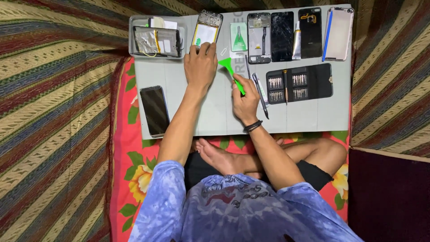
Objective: Organizing, inspecting, and manipulating various smartphone components such as screens, frames, and batteries using manual handling and small repair tools.
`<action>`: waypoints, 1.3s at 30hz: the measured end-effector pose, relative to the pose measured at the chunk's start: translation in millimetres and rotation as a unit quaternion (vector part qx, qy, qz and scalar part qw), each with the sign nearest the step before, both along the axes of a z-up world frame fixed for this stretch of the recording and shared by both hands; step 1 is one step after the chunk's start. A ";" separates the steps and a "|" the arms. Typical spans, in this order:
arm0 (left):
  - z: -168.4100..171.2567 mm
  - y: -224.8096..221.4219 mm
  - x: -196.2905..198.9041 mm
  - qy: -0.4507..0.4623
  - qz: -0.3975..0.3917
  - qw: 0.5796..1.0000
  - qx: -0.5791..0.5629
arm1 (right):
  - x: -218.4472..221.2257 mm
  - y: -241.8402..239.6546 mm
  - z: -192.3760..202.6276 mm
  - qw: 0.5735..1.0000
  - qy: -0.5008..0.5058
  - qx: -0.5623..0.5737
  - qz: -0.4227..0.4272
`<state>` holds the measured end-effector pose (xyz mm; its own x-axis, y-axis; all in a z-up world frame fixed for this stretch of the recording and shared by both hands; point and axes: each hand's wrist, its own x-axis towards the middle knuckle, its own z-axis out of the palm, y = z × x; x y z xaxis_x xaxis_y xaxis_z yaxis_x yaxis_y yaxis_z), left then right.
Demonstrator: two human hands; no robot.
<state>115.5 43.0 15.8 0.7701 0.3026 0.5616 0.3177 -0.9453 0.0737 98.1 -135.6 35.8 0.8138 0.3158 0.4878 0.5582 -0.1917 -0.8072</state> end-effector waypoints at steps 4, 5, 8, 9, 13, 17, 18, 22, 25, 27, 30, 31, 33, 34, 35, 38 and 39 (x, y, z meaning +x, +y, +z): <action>8.3 0.9 -0.4 0.001 0.002 0.999 -0.044 | -1.1 -0.1 0.1 1.000 0.007 0.001 0.000; 12.9 1.8 1.1 0.006 0.002 0.997 -0.083 | -0.5 0.4 0.7 1.000 0.008 0.004 -0.003; 11.2 8.4 15.2 0.021 0.013 0.993 -0.119 | 0.3 0.9 -0.7 1.000 0.009 0.008 -0.005; 4.5 10.5 19.5 0.021 0.014 0.993 -0.119 | -0.6 0.6 0.1 1.000 0.009 0.008 -0.005; -9.4 15.4 32.9 0.098 0.030 0.985 -0.136 | 0.4 0.7 2.4 1.000 0.014 0.010 -0.005; -4.2 17.9 30.5 0.137 0.022 0.979 -0.147 | 0.6 1.0 0.7 1.000 0.007 0.006 -0.009; -4.4 18.9 30.3 0.137 0.023 0.979 -0.147 | 0.8 1.6 1.8 1.000 0.007 0.007 -0.008; -6.9 18.4 28.1 0.134 0.019 0.981 -0.136 | -0.3 0.7 1.0 1.000 0.014 0.011 -0.006; -9.1 19.8 28.0 0.131 0.021 0.979 -0.154 | 0.1 0.4 1.0 1.000 0.012 0.010 -0.008; -10.1 22.2 27.3 0.129 0.022 0.976 -0.176 | 0.0 0.6 1.6 1.000 0.007 0.009 -0.008; -7.8 24.3 26.2 0.109 0.011 0.980 -0.165 | 0.8 0.8 1.0 1.000 0.011 0.016 -0.002; -5.9 23.8 25.5 0.096 0.011 0.981 -0.170 | 0.9 0.8 0.1 1.000 0.009 0.014 -0.004; -4.0 24.0 27.0 0.083 0.011 0.981 -0.175 | 1.0 0.9 -1.0 1.000 0.008 0.011 -0.005; -4.1 24.7 29.3 0.098 0.026 0.978 -0.182 | 1.0 1.0 -1.1 1.000 0.009 0.015 -0.003; -4.4 24.8 31.5 0.112 0.041 0.975 -0.189 | 1.1 0.6 -1.2 1.000 0.010 0.018 -0.002; -11.5 24.0 36.7 0.125 0.058 0.975 -0.176 | 1.2 0.6 -0.1 1.000 0.015 0.018 -0.005; -10.6 24.1 37.7 0.126 0.057 0.975 -0.176 | 1.3 0.8 -0.6 1.000 0.015 0.018 -0.006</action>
